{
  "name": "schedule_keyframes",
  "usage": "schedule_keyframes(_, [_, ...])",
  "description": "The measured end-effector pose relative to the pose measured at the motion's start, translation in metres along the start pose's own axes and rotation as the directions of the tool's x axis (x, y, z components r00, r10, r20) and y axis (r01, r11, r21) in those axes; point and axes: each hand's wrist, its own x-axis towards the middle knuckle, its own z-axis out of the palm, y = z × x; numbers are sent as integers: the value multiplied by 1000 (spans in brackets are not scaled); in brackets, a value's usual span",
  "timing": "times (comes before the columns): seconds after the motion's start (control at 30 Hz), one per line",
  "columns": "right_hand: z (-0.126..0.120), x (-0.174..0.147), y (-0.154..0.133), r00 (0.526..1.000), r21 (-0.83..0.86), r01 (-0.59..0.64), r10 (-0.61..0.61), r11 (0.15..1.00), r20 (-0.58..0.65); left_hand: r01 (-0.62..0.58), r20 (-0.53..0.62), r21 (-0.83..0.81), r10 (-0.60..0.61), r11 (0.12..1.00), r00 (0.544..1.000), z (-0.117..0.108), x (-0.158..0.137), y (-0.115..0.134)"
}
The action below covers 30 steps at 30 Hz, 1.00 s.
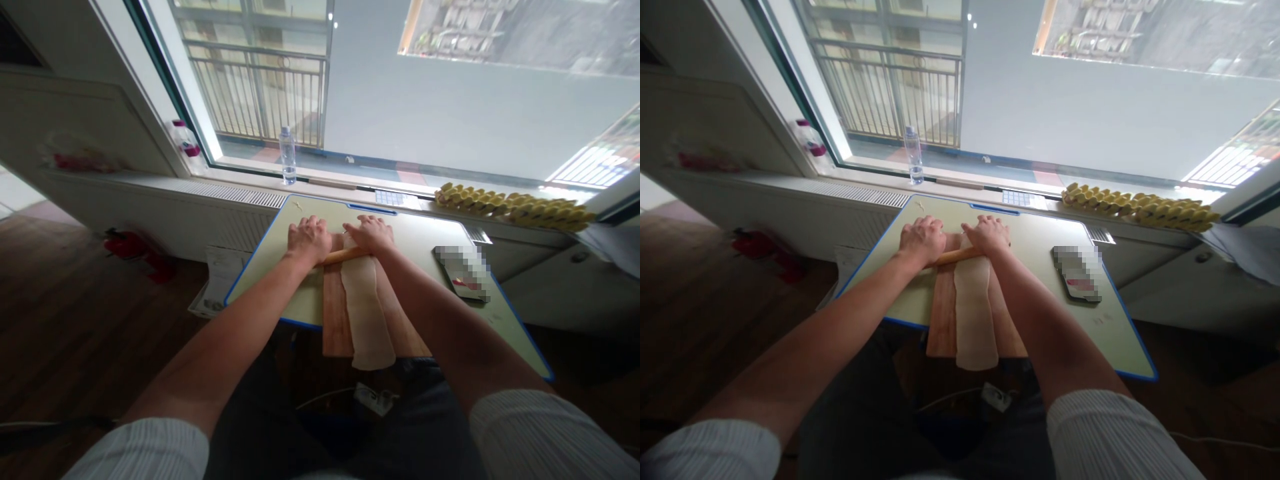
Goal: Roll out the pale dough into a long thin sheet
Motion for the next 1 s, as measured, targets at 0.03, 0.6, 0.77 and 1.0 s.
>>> schedule_keyframes(0.03, [0, 1, 0, 1000, 0, -2, 2, 1000, 4, 0, 6, -6, 0, 1000, 1000, 1, 2, -1])
schedule_keyframes(0.6, [-11, -80, 20, 999, -99, -35, 34, 994, -13, -92, 24, -56, 93, 994, 995, -1, -29, 11])
schedule_keyframes(0.77, [-7, -120, 31, 999, -145, -3, -4, 989, -51, 81, -46, -83, -85, 993, 995, -7, -44, 2])
schedule_keyframes(1.0, [-19, -144, 45, 987, -91, 43, -57, 995, -153, 222, 38, -184, -219, 958, 975, -2, -54, 5])
